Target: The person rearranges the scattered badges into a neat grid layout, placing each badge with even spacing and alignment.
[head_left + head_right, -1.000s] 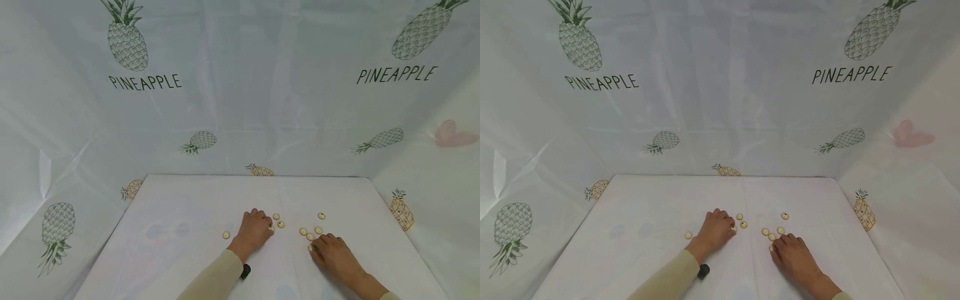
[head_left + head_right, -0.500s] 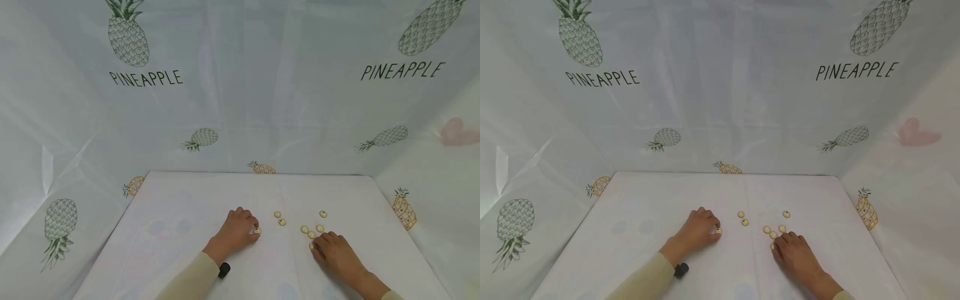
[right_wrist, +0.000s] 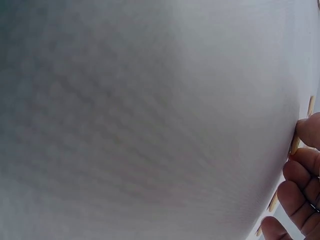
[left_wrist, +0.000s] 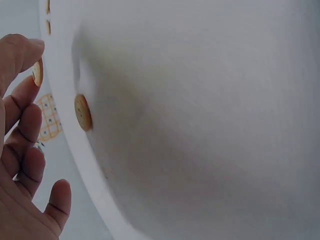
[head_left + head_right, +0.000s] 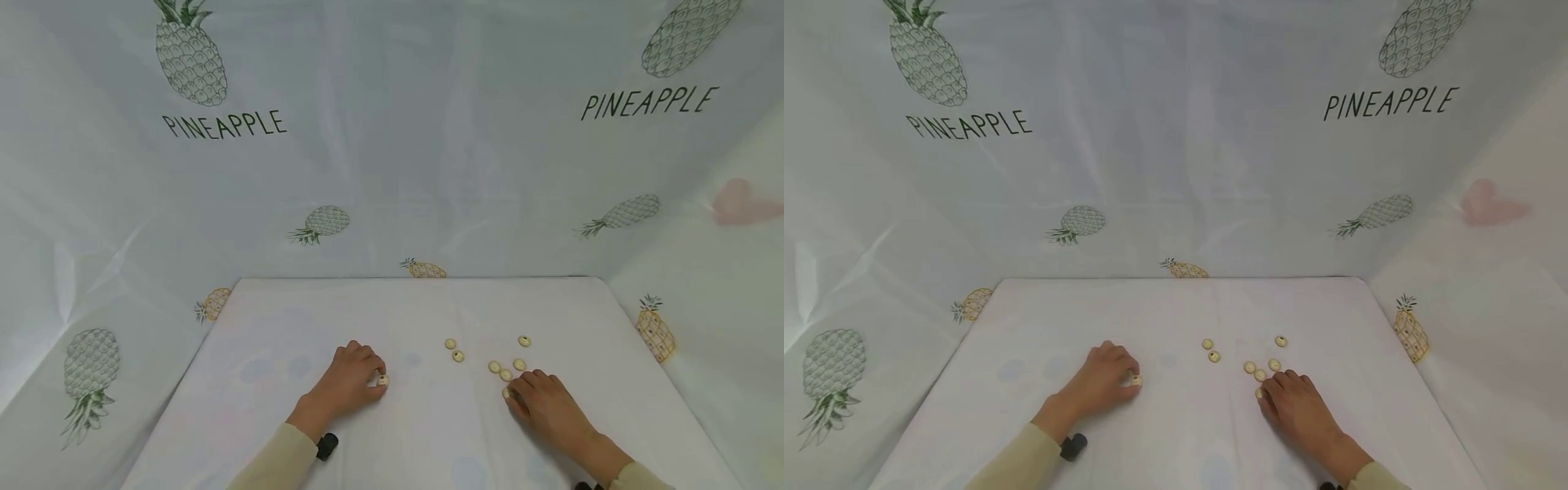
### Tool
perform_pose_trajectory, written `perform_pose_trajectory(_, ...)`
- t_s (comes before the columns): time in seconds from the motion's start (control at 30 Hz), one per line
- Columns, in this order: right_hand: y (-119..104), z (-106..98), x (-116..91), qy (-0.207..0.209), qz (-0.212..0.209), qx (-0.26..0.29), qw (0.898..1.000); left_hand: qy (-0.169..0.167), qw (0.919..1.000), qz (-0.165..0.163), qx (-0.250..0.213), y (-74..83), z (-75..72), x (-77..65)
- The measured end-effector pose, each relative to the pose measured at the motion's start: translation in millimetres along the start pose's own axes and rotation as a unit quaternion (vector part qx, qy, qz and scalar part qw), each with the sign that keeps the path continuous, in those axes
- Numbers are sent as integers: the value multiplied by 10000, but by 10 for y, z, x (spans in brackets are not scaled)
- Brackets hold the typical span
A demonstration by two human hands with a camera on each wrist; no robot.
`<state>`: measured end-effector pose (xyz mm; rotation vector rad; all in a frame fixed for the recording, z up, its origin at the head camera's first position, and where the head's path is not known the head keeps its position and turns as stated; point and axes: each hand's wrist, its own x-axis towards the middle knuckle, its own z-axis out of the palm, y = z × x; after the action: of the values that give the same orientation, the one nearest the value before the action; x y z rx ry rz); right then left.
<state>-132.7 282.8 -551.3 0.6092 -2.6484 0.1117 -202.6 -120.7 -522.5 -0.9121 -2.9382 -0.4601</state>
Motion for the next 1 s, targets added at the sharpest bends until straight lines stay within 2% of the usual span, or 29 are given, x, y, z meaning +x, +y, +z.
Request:
perform_pose_trajectory(0.17, 0, -22, 33, -160, 102, 28, 9998, 25, 10000, -6, -81, -46, 0, 7)
perform_pose_trajectory(0.4, -6, -33, 26, -173, 84, -14, 9998, -19, 9999, 88, 140, 16, 28, 112)
perform_pose_trajectory(0.8, -40, -29, 33, -307, 216, 33, 9993, -300, 9993, -204, 77, 47, 137, 236)
perform_pose_trajectory(1.0, -57, -51, 32, -363, 254, 20, 9990, -376, 9990, -224, 90, 67, 134, 259)
